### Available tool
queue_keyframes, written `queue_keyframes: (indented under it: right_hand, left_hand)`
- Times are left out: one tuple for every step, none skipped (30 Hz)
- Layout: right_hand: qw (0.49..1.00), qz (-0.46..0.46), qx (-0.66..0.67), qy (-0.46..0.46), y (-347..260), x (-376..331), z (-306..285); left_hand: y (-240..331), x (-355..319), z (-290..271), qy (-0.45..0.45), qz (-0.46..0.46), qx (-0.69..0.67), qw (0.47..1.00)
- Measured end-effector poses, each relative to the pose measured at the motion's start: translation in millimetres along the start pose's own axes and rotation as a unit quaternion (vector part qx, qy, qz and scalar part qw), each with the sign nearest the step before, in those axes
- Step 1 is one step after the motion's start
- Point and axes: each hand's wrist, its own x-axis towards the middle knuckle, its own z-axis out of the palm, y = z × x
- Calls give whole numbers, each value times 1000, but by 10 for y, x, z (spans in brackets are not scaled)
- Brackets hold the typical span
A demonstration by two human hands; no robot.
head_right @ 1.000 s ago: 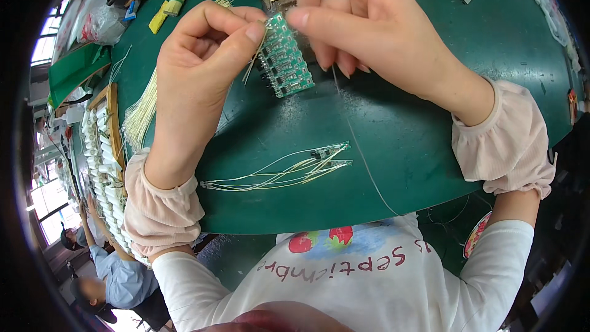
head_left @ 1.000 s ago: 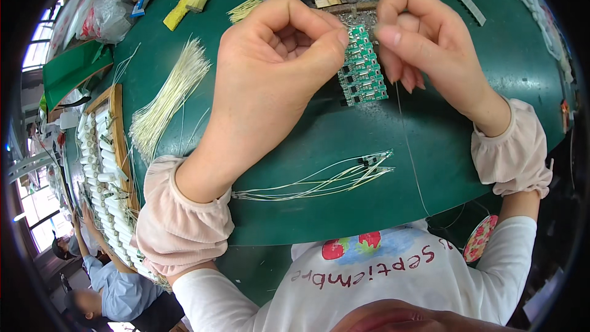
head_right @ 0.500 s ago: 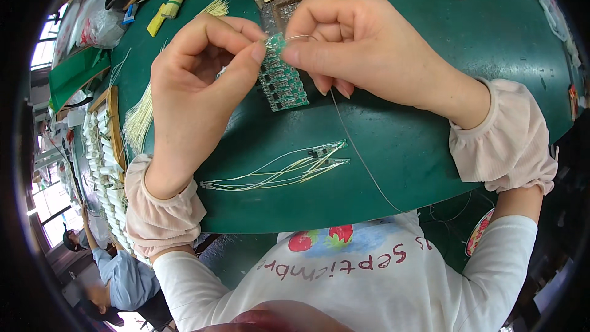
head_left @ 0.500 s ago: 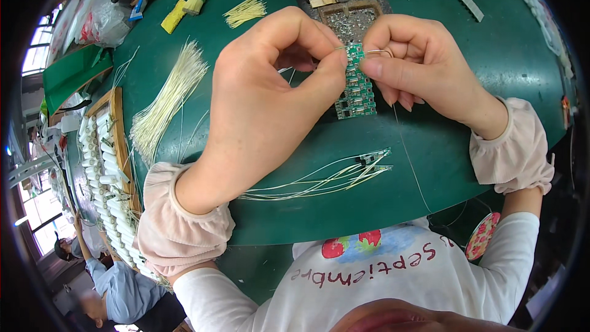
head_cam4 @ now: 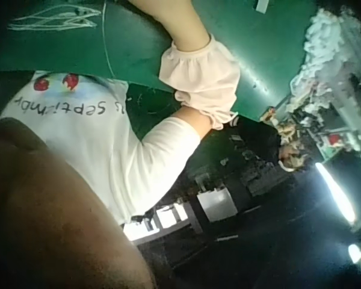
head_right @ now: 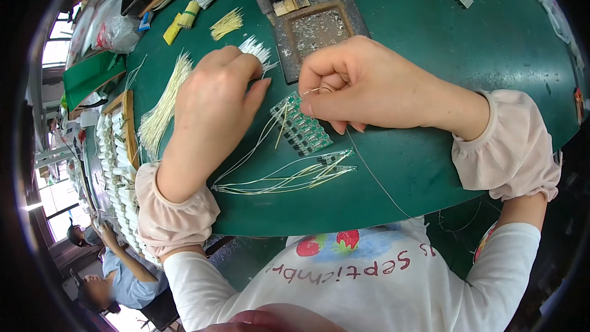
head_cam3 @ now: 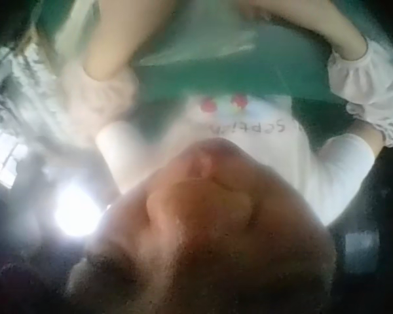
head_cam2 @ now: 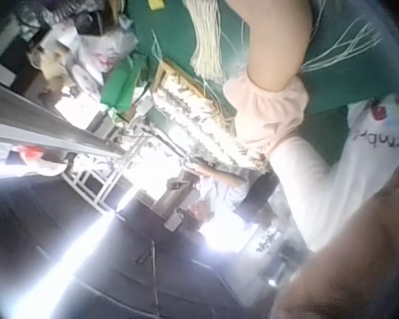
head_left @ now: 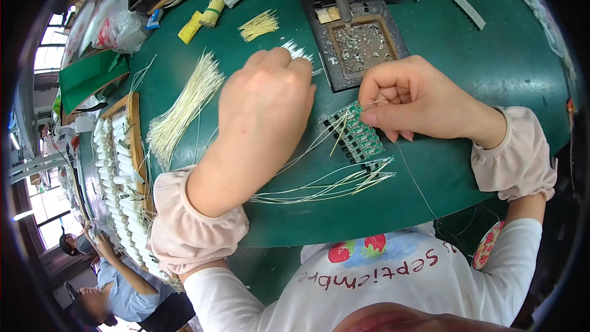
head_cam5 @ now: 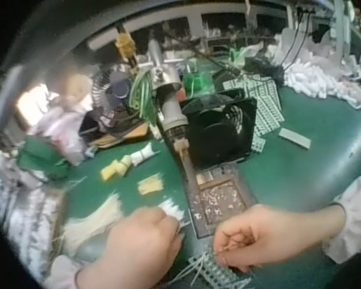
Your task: Assembling electronic components by manually attaching wires to small PCB modules.
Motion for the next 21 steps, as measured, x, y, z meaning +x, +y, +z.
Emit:
queue_keyframes:
  right_hand:
    - [1000,-1,-1,0,3,3,-3]
    - [1000,2,0,-1,7,8,-3]
    - [1000,4,0,-2,5,8,-8]
    - [1000,2,0,-3,0,9,-10]
    - [1000,4,-1,-5,-5,10,-11]
    - [1000,8,-1,-5,-7,13,-12]
    - [1000,8,-2,-5,-7,17,-13]
    - [1000,6,-3,-5,-3,23,-16]
    - [1000,5,-3,-2,-1,16,-19]
    - [1000,6,-3,-1,-1,12,-23]
    - [1000,3,7,2,-2,9,-28]
    - [1000,-1,18,2,-2,16,-33]
    - [1000,-2,18,1,-3,16,-35]
    - [1000,-2,16,2,-5,14,-39]
    - [1000,0,13,5,-7,9,-41]
    - [1000,1,12,6,-3,9,-40]
    - [1000,-3,17,11,7,9,-38]
    - [1000,-7,23,14,19,12,-35]
    - [1000,-7,24,14,8,13,-38]
    - [1000,-2,19,17,-16,13,-44]
    - [1000,2,13,20,-38,8,-45]
  left_hand:
    - [-3,0,17,1,0,1,1000]
    - [-8,1,32,-8,7,25,1000]
    - [-4,6,29,-17,13,50,999]
    - [14,8,21,-16,12,52,998]
    - [36,5,13,-19,14,67,997]
    - [42,5,11,-21,18,81,996]
    - [30,0,13,-20,17,81,996]
    - [6,-11,18,-19,18,72,997]
    - [-11,-14,20,-17,20,61,998]
    - [-34,-13,10,-17,20,59,998]
    - [-63,-11,-5,-23,21,40,999]
    - [-88,-13,-26,-30,19,23,999]
    - [-100,-16,-42,-30,18,24,999]
    - [-108,-17,-58,-28,4,7,1000]
    - [-117,-13,-67,-25,-9,-12,1000]
    - [-122,-4,-83,-24,-9,-13,1000]
    - [-125,11,-105,-16,-13,-35,999]
    - [-128,16,-119,-9,-19,-57,998]
    - [-144,29,-123,-9,-19,-57,998]
    - [-167,52,-121,11,-28,-92,995]
    - [-177,66,-129,33,-37,-125,991]
